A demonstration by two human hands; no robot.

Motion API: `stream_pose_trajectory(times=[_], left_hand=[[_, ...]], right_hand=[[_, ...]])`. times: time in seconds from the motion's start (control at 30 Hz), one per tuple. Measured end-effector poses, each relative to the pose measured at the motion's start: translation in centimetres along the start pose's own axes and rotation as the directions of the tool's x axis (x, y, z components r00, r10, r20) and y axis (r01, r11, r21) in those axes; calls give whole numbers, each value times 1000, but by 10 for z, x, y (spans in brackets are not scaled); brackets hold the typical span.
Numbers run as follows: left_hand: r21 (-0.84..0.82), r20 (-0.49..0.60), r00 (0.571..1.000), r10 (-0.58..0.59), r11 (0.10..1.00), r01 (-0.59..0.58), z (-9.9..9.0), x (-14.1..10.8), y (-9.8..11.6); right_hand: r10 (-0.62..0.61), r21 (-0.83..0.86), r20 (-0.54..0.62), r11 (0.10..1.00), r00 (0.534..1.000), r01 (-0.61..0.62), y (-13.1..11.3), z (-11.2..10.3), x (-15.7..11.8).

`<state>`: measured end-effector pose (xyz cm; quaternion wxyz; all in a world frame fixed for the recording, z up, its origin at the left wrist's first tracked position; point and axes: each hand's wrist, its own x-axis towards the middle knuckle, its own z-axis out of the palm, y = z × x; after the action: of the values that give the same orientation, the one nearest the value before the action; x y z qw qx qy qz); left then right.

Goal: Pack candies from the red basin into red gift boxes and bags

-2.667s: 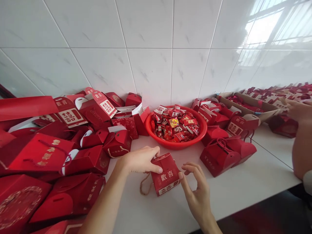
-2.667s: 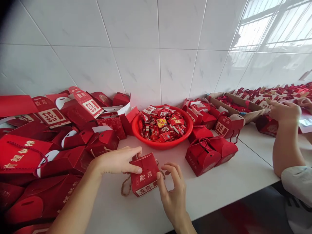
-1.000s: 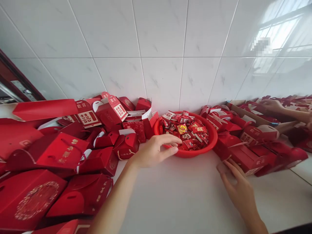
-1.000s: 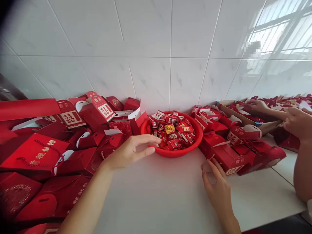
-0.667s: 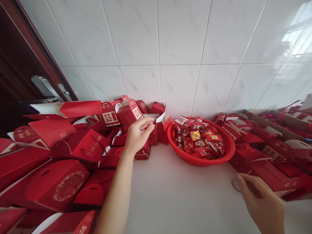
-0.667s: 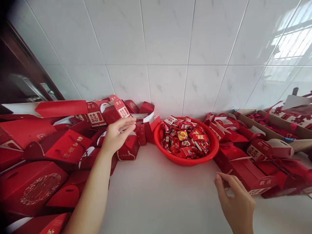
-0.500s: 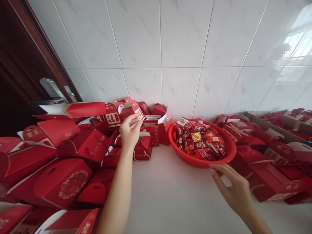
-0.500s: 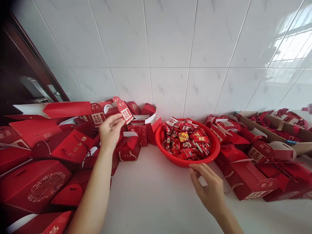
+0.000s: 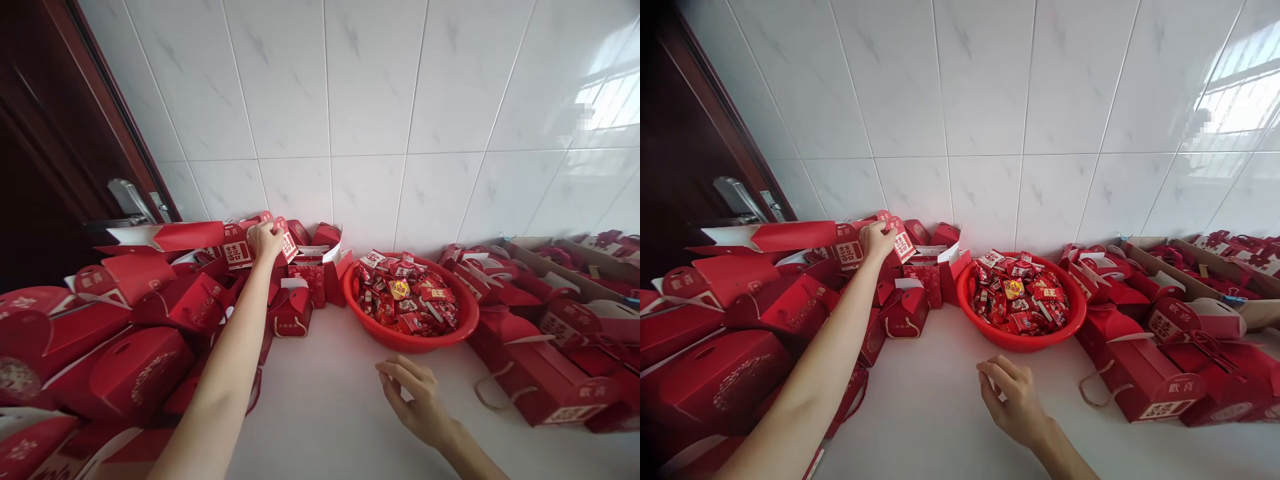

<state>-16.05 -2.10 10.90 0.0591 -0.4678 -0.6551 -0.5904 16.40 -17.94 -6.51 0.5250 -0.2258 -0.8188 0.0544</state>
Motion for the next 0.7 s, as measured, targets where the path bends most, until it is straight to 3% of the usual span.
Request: stream_pose_trajectory(times=[0.23,0.3,0.37,0.4,0.43,0.5,0.57,0.63,0.7], left_hand=[[-255,-9,997,78,964,-78,-16,-25,28],[-444,90,986,142,892,-88,-29,-39,42],[-629,282,910,305,775,-64,-45,-57,57],[-669,373,845,384,742,-41,-53,-67,65],[-688,467,754,461,726,-18,-60,-78,72],[-671,657,470,590,741,8,-71,-98,83],[-635,747,212,630,771,-55,-76,-118,89],[-601,790,46,612,786,-143,-75,-136,91],[-576,813,-51,580,787,-221,-71,-153,91]], right_hand=[[67,13,-52,998,996,-66,1,-4,4],[86,17,-76,996,993,-85,-1,-6,6],[124,19,-114,992,986,-123,-3,-10,7],[152,26,-138,988,979,-150,-3,-12,8],[190,43,-159,982,969,-185,-3,-15,8],[293,122,-198,954,935,-273,-2,-20,9],[398,265,-230,904,888,-336,0,-25,9],[471,412,-227,840,853,-354,2,-29,10],[504,502,-166,783,847,-368,3,-31,11]])
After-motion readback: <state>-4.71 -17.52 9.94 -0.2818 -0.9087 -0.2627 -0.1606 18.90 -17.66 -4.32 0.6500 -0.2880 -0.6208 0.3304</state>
